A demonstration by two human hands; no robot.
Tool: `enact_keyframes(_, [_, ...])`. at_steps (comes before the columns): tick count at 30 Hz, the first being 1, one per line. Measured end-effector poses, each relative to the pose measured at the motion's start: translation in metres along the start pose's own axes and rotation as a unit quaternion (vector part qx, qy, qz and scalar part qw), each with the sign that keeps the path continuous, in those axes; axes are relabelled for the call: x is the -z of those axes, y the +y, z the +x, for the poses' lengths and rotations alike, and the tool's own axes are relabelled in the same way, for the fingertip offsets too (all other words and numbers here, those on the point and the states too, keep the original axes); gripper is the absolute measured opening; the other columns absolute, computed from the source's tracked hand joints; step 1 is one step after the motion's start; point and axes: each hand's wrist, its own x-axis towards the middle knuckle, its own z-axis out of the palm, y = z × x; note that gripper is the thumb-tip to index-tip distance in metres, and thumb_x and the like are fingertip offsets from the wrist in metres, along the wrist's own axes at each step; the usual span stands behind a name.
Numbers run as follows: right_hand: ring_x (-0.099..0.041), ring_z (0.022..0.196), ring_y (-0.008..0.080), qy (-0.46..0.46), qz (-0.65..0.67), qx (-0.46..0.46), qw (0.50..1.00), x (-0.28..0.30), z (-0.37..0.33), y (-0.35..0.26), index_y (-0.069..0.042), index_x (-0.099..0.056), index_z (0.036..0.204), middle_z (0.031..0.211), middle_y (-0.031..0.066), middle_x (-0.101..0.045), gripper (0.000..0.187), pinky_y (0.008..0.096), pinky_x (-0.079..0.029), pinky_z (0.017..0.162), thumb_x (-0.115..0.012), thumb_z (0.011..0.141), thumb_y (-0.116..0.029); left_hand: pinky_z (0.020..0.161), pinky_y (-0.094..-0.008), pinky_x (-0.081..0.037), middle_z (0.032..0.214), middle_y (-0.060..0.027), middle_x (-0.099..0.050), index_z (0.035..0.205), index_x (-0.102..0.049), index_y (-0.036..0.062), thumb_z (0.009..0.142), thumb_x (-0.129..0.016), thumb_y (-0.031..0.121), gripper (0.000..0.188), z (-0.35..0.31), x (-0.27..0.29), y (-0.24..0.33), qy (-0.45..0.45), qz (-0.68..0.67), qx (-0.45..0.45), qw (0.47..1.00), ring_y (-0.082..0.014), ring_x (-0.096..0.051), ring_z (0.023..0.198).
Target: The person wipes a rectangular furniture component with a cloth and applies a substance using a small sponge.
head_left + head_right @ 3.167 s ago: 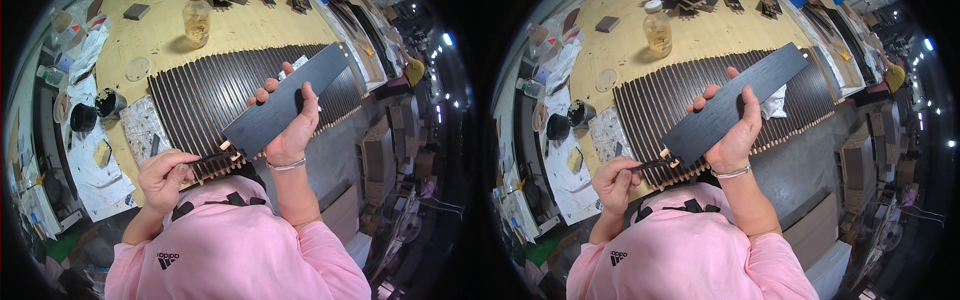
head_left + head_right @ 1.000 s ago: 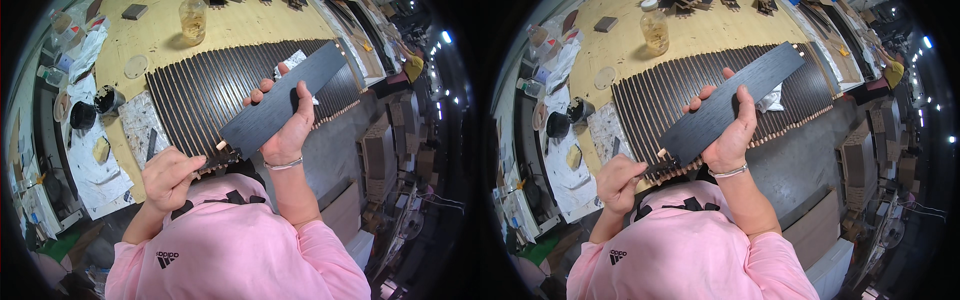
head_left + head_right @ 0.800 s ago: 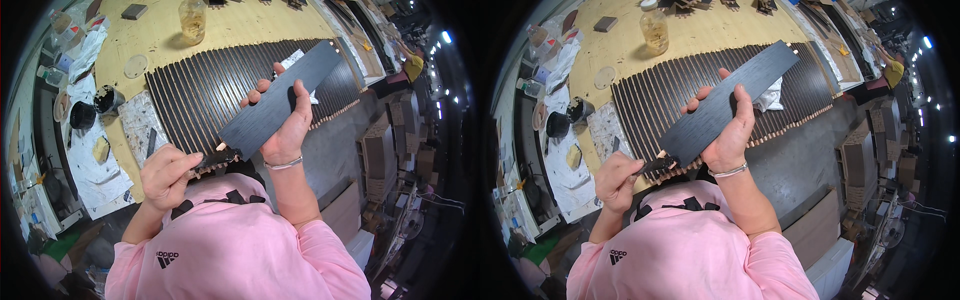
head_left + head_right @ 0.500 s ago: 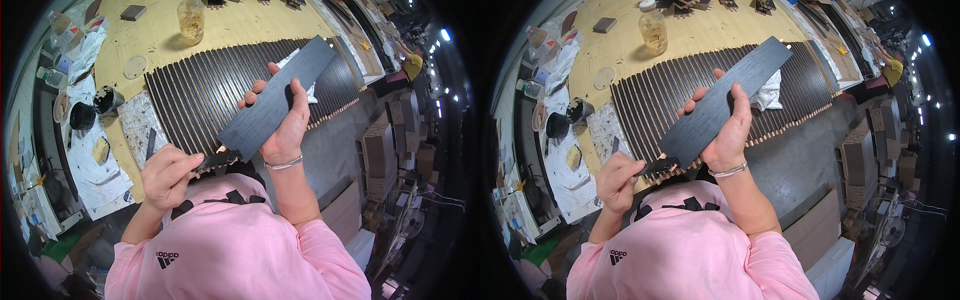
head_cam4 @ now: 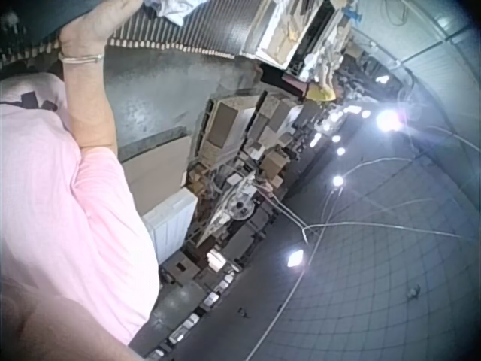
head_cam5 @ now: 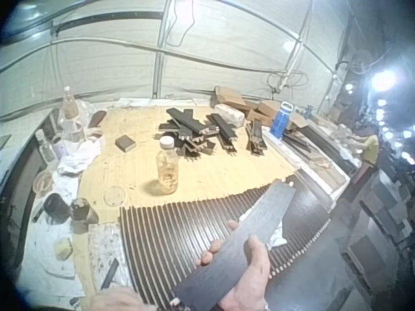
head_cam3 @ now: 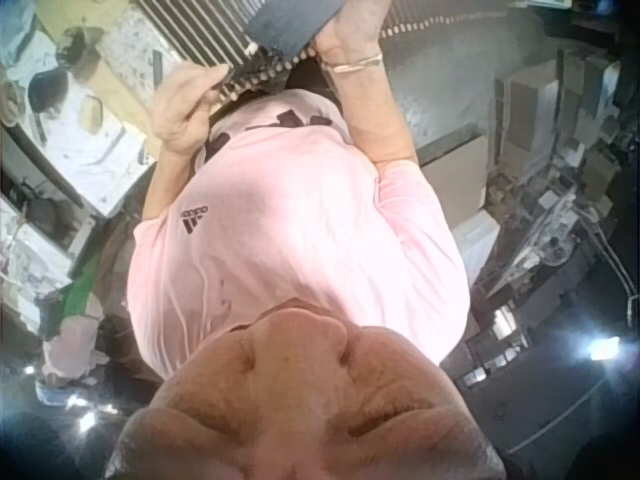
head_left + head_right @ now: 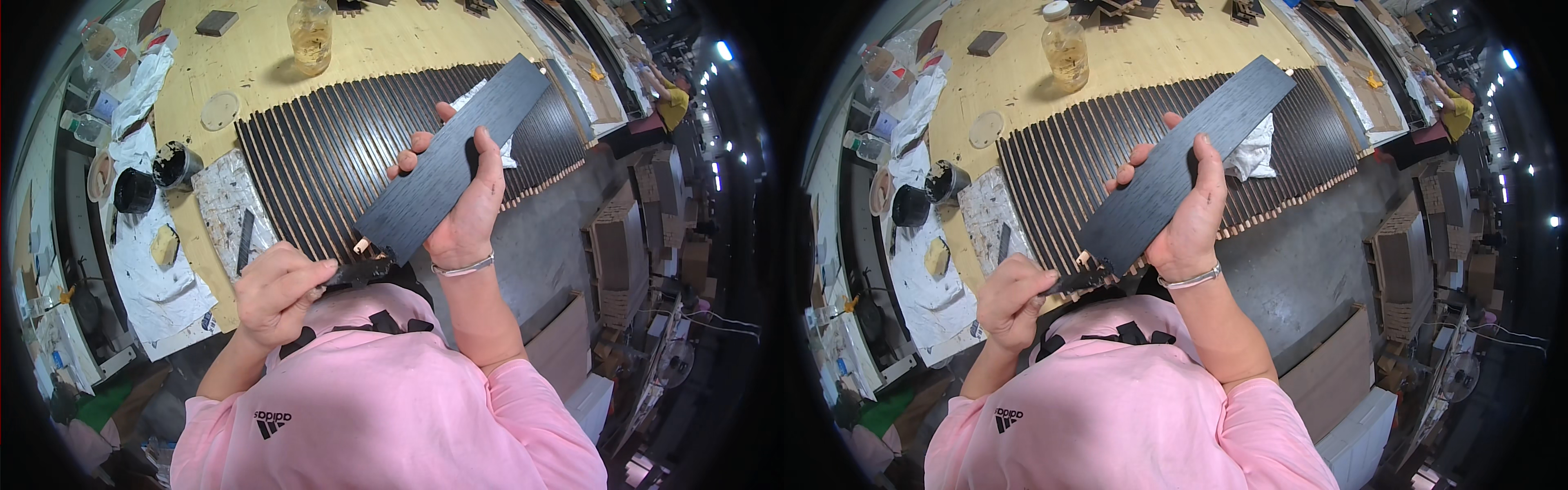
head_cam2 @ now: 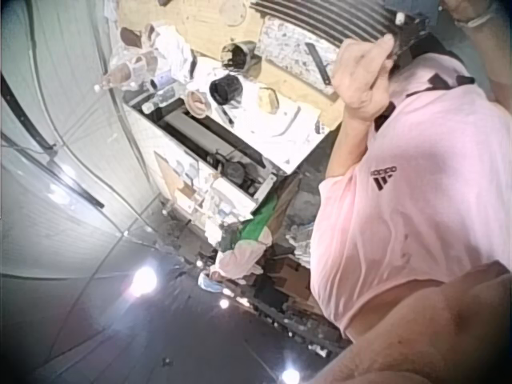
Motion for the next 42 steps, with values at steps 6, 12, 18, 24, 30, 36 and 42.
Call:
enact_keyframes(6, [-0.061, 0.071, 0.0213, -0.006, -0.007, 0.03, 1.0, -0.002, -0.001, -0.001, -0.009, -0.047, 0.125, 0.084, 0.0096, -0.06, 0.043, 0.0405, -0.053, 0.069, -0.039, 0.097, -0.04, 0.056, -0.0316, -0.041, 0.074, -0.0122, -0.06, 0.098, -0.068, -0.0064, 0.082, -0.066, 0.001, 0.018, -0.002, 0.001, 0.002, -0.025, -0.005, 0.027, 0.999, -0.0219, -0.055, 0.063])
enact_keyframes(12, [-0.062, 0.068, 0.0227, 0.01, -0.008, 0.049, 0.999, -0.002, 0.002, 0.001, -0.012, -0.044, 0.125, 0.082, 0.0096, -0.061, 0.043, 0.0435, -0.054, 0.067, -0.042, 0.096, -0.043, 0.056, -0.0318, -0.041, 0.072, -0.012, -0.06, 0.098, -0.068, -0.007, 0.083, -0.066, 0.001, 0.017, 0.001, 0.001, 0.001, 0.009, 0.007, 0.058, 0.998, -0.0217, -0.054, 0.061])
enact_keyframes(18, [-0.061, 0.068, 0.0227, 0.008, 0.001, 0.056, 0.998, -0.001, 0.005, 0.004, -0.012, -0.044, 0.126, 0.083, 0.0097, -0.062, 0.044, 0.0444, -0.054, 0.068, -0.043, 0.095, -0.043, 0.055, -0.032, -0.04, 0.072, -0.0123, -0.061, 0.097, -0.068, -0.0081, 0.086, -0.064, 0.004, 0.017, -0.001, 0.001, 0.0, 0.009, -0.013, 0.036, 0.999, -0.0219, -0.055, 0.06])
enact_keyframes(24, [-0.061, 0.07, 0.0223, 0.006, 0.009, 0.057, 0.998, -0.002, 0.007, 0.007, -0.012, -0.043, 0.126, 0.083, 0.0095, -0.061, 0.045, 0.0453, -0.053, 0.07, -0.043, 0.095, -0.044, 0.055, -0.032, -0.039, 0.069, -0.011, -0.061, 0.095, -0.068, -0.008, 0.087, -0.063, 0.004, 0.016, 0.003, 0.002, -0.001, 0.012, 0.005, 0.059, 0.998, -0.0212, -0.055, 0.058])
enact_keyframes(30, [-0.06, 0.07, 0.0218, 0.013, 0.019, 0.057, 0.998, -0.002, 0.007, 0.004, -0.012, -0.044, 0.126, 0.083, 0.009, -0.06, 0.044, 0.0444, -0.052, 0.07, -0.042, 0.095, -0.043, 0.055, -0.0322, -0.039, 0.068, -0.0107, -0.061, 0.093, -0.068, -0.008, 0.087, -0.063, 0.007, 0.017, 0.001, 0.009, 0.0, 0.029, -0.029, 0.052, 0.998, -0.0211, -0.054, 0.056])
enact_keyframes(36, [-0.06, 0.07, 0.0219, 0.027, 0.017, 0.063, 0.997, 0.0, 0.007, 0.002, -0.011, -0.045, 0.125, 0.083, 0.0093, -0.06, 0.043, 0.0439, -0.052, 0.07, -0.042, 0.095, -0.042, 0.051, -0.0313, -0.04, 0.069, -0.0106, -0.06, 0.093, -0.07, -0.0058, 0.075, -0.068, -0.003, 0.018, -0.004, 0.019, -0.009, 0.039, 0.043, 0.03, 0.998, -0.0221, -0.054, 0.057])
enact_keyframes(42, [-0.061, 0.07, 0.0218, 0.029, 0.024, 0.056, 0.998, 0.003, 0.007, 0.001, -0.011, -0.045, 0.125, 0.082, 0.0096, -0.06, 0.043, 0.044, -0.053, 0.07, -0.041, 0.095, -0.041, 0.052, -0.0306, -0.04, 0.069, -0.0105, -0.06, 0.093, -0.07, -0.005, 0.075, -0.069, -0.001, 0.018, 0.001, 0.017, -0.006, 0.027, 0.066, 0.024, 0.997, -0.0218, -0.054, 0.057])
